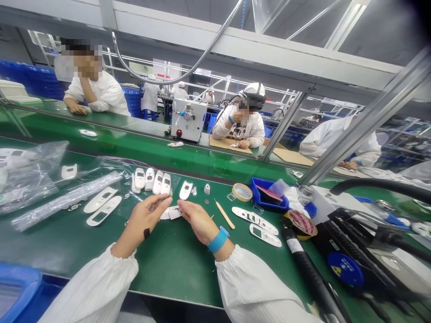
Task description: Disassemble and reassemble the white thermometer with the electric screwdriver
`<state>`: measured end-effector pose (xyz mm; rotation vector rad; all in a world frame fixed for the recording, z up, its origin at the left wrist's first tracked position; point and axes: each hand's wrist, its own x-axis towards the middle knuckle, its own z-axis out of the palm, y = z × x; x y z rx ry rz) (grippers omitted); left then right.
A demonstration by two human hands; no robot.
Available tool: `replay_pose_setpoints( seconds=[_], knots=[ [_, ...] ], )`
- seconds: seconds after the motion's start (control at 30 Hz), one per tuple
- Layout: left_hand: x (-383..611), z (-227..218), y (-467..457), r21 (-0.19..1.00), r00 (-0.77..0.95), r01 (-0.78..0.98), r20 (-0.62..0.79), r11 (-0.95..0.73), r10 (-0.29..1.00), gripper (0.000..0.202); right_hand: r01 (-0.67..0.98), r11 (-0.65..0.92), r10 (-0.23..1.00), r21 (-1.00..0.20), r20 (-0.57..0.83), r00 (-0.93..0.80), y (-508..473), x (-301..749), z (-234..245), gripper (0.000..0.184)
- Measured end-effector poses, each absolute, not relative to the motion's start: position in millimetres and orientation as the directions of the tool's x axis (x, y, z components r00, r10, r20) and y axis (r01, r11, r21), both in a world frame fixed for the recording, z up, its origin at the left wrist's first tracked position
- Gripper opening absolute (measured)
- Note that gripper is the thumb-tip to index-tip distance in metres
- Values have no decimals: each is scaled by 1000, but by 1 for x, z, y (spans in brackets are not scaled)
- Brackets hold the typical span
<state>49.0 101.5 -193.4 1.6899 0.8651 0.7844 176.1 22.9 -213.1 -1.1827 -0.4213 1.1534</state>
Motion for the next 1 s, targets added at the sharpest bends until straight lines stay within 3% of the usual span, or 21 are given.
replay_pose_setpoints(
  seconds=[0.3, 0.43, 0.57, 0.67, 0.77, 0.87, 0.93, 1.0],
  knots=[
    [51, -192, 100, 957, 595, 232, 4, -176, 804, 47, -388, -37, 862, -921, -226, 453, 28, 186, -213, 43],
    [52, -189, 93, 959, 619, 232, -17, -162, 785, 48, -233, 32, 868, -972, -89, 489, 14, 188, -201, 39],
    [59, -189, 77, 929, 684, 176, 123, -326, 719, 41, -44, 140, 858, -989, 100, 503, -15, 187, -189, 38],
    [70, -190, 63, 883, 734, 105, 242, -458, 635, 36, -9, 157, 855, -988, 131, 501, -35, 188, -188, 39],
    [82, -189, 49, 872, 770, 59, 269, -485, 578, 33, -43, 168, 846, -985, 122, 519, -51, 193, -188, 37],
    [96, -184, 35, 946, 817, 20, 172, -325, 550, 35, -76, 203, 801, -976, 121, 586, -68, 201, -185, 34],
    [107, -179, 23, 1000, 860, -1, 4, -7, 511, 42, -48, 235, 730, -971, 143, 668, -84, 208, -182, 32],
    [118, -173, 11, 931, 899, -9, -152, 365, 410, 43, -10, 282, 635, -959, 179, 751, -108, 216, -180, 29]
  ],
)
